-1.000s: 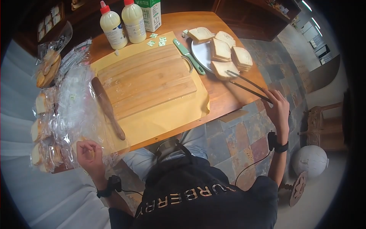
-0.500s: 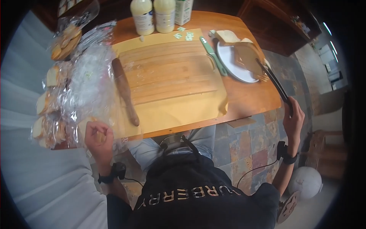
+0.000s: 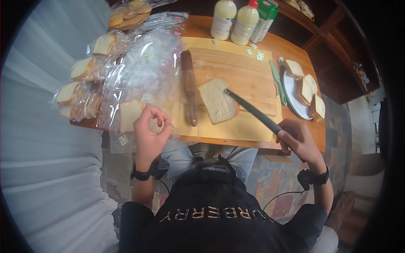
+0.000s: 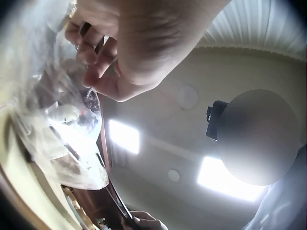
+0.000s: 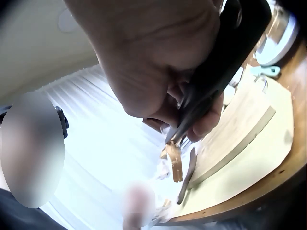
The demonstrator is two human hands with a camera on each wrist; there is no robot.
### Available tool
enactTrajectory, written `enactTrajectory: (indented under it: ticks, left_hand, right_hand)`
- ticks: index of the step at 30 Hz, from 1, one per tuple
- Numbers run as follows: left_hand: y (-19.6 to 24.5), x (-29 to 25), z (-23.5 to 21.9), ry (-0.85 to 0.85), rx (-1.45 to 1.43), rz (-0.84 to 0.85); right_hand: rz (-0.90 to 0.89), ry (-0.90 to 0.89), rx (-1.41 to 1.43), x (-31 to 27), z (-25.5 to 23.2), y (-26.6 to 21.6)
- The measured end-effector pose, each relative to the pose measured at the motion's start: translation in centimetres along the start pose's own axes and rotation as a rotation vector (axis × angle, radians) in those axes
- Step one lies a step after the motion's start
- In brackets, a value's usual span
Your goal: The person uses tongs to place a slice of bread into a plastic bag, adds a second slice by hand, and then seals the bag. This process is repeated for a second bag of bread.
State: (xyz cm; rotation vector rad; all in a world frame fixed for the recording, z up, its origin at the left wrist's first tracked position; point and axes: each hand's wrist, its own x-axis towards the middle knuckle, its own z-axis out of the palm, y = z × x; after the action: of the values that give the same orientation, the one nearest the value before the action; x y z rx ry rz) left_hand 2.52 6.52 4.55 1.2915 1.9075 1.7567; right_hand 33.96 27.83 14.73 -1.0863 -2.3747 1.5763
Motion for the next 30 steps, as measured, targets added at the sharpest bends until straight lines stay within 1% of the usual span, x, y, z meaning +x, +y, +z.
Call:
enactTrajectory:
  ticks: [2,3,5,6,11,13,15,18,19,21,23,26,30]
  left_hand:
    - [0.1,0.0,-0.1,0.015,-0.001,0.006]
    - [0.2,-0.1,-0.1,0.016,-0.005,0.009]
    - [0.1,-0.2,0.0,0.023,-0.001,0.021]
    - [0.0,-0.2,0.1,0.019,0.001,0.033]
    - [-0.1,-0.3,0.5,0.036,0.028,0.051]
    - [-0.2,-0.3,0.6,0.044,0.042,0.065]
    - [-0.5,-0.5,0.7,0.06,0.032,0.07]
    - [-0.6,-0.5,0.9,0.059,0.034,0.087]
    - [-0.7,-0.5,0.9,0.06,0.035,0.086]
    - [-0.9,-0.5,0.9,0.053,0.029,0.097]
    - [-0.9,-0.7,1.1,0.051,0.029,0.096]
    - [-1.2,-0.7,1.0,0.052,0.014,0.103]
    - [-1.7,-0.7,1.0,0.073,-0.019,0.112]
  right_hand:
    - [0.148,-0.13,0.057,0.6,0.7,-1.2]
    - [0.142,-0.137,0.049,1.0,1.0,-1.5]
    - [0.161,-0.207,0.1,1.9,1.7,-1.8]
    - [0.139,-0.224,0.108,2.4,2.0,-1.9]
    - [0.149,-0.279,0.159,5.4,4.0,-2.4]
    - [0.138,-0.316,0.224,6.8,5.2,-2.4]
    - [0.148,-0.324,0.262,7.6,6.9,-2.3]
    - [0.237,-0.329,0.374,7.6,9.7,-2.3]
    - [0.192,-0.349,0.407,7.7,10.7,-1.4]
    - [0.237,-0.332,0.439,7.3,12.0,-1.9]
    - [0.243,-0.366,0.416,7.1,12.8,-1.8]
    - [0.238,-0.381,0.486,6.6,13.6,-1.6]
    - [0.26,-0.362,0.508,5.7,13.7,-1.4]
